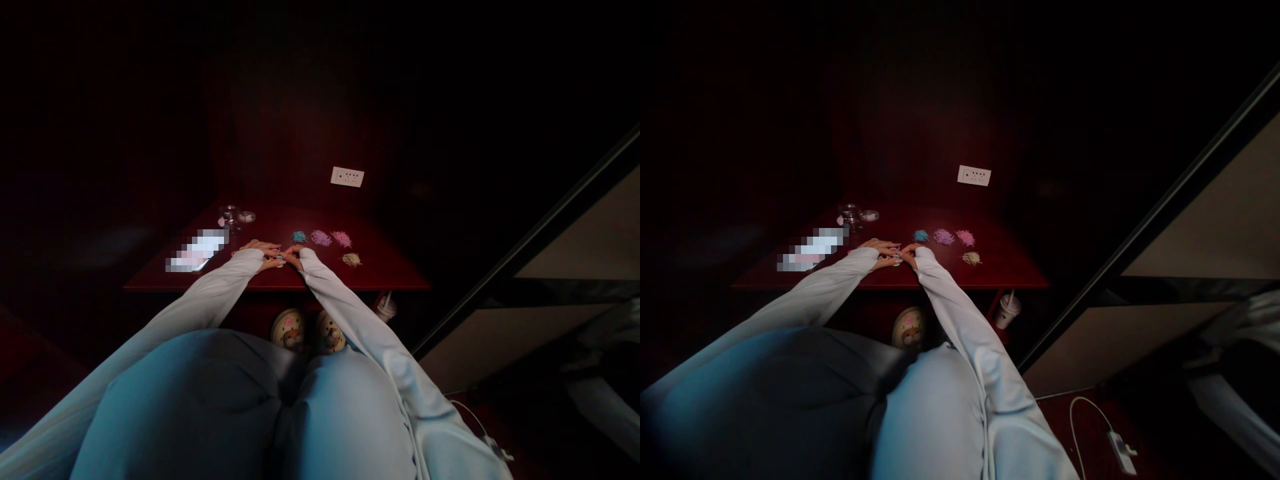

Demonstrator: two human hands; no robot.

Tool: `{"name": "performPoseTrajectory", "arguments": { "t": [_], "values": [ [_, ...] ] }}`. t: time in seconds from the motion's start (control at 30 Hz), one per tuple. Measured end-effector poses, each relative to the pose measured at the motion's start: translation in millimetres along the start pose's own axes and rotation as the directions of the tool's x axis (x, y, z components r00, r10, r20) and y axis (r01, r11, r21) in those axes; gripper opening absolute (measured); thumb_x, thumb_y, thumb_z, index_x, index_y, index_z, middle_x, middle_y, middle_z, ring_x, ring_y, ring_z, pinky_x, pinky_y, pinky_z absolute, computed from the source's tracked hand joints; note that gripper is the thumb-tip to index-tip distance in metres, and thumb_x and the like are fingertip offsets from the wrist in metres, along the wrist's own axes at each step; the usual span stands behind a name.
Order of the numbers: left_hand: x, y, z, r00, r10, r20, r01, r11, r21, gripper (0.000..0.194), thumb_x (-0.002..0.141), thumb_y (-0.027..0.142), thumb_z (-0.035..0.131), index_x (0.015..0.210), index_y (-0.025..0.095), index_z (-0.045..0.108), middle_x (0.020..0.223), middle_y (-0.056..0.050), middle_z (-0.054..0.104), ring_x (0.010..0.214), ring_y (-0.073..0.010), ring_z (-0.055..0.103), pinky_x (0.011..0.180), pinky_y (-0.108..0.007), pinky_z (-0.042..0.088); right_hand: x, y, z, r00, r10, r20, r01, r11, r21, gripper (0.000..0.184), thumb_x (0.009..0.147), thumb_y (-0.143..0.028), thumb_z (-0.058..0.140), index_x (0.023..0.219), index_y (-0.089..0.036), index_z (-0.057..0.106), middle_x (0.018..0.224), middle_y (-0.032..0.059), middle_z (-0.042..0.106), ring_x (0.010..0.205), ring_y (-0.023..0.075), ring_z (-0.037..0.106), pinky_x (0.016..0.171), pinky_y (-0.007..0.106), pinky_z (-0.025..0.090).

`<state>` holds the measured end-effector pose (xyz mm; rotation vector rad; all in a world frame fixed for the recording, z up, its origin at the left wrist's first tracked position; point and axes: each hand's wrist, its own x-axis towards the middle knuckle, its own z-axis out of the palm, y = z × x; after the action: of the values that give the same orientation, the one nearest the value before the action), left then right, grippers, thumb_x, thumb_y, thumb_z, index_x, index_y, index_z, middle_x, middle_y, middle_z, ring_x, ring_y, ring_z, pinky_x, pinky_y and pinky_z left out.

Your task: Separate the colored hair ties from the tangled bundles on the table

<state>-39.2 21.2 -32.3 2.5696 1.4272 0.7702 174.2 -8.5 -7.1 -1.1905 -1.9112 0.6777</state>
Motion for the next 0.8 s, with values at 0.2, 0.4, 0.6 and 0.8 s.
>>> {"name": "performPoseTrajectory", "arguments": {
  "t": [0.2, 0.4, 0.6, 0.8],
  "values": [
    [1, -3, 0.9, 0.999, 0.035, -0.004, -0.035, 0.999, -0.036, 0.055, 0.090, 0.075, 0.062, 0.123, 0.037, 0.084, 0.145, -0.002, 0.074, 0.141, -0.0307, 0.063, 0.124, -0.044, 0.043, -11, 15, -34, 0.896, 0.086, -0.435, -0.147, 0.983, -0.109, 0.036, 0.107, -0.044, 0.048, 0.105, -0.018, 0.074, 0.105, 0.0085, 0.072, 0.098, 0.0218, 0.062, 0.093, 0.032, 0.049],
    [-1, 2, -3.8, 0.999, 0.022, -0.040, -0.025, 0.996, -0.083, 0.067, 0.087, 0.086, 0.056, 0.119, 0.035, 0.086, 0.142, -0.002, 0.076, 0.138, -0.0314, 0.065, 0.122, -0.043, 0.046, -41, 15, -78, 0.926, -0.009, -0.377, -0.284, 0.640, -0.713, 0.027, 0.106, -0.034, 0.055, 0.114, -0.018, 0.075, 0.134, 0.0170, 0.070, 0.125, 0.0325, 0.054, 0.102, 0.042, 0.038],
    [-2, 9, -13.2, 0.999, 0.015, -0.050, -0.019, 0.998, -0.067, 0.062, 0.093, 0.078, 0.053, 0.119, 0.031, 0.086, 0.145, -0.004, 0.074, 0.142, -0.0313, 0.062, 0.125, -0.045, 0.044, -49, 11, -74, 0.979, -0.008, -0.203, -0.148, 0.655, -0.741, 0.024, 0.104, -0.037, 0.061, 0.107, -0.022, 0.079, 0.119, 0.0118, 0.075, 0.121, 0.0315, 0.052, 0.100, 0.042, 0.032],
    [-6, 14, -11.6, 0.986, -0.024, -0.164, 0.007, 0.995, -0.102, 0.062, 0.099, 0.072, 0.044, 0.119, 0.029, 0.084, 0.144, -0.005, 0.074, 0.135, -0.0287, 0.066, 0.122, -0.045, 0.048, -55, 8, -77, 0.954, 0.065, -0.294, -0.269, 0.623, -0.734, 0.022, 0.102, -0.037, 0.063, 0.108, -0.021, 0.077, 0.117, 0.0120, 0.076, 0.120, 0.0321, 0.053, 0.098, 0.041, 0.032]
  ]
}}
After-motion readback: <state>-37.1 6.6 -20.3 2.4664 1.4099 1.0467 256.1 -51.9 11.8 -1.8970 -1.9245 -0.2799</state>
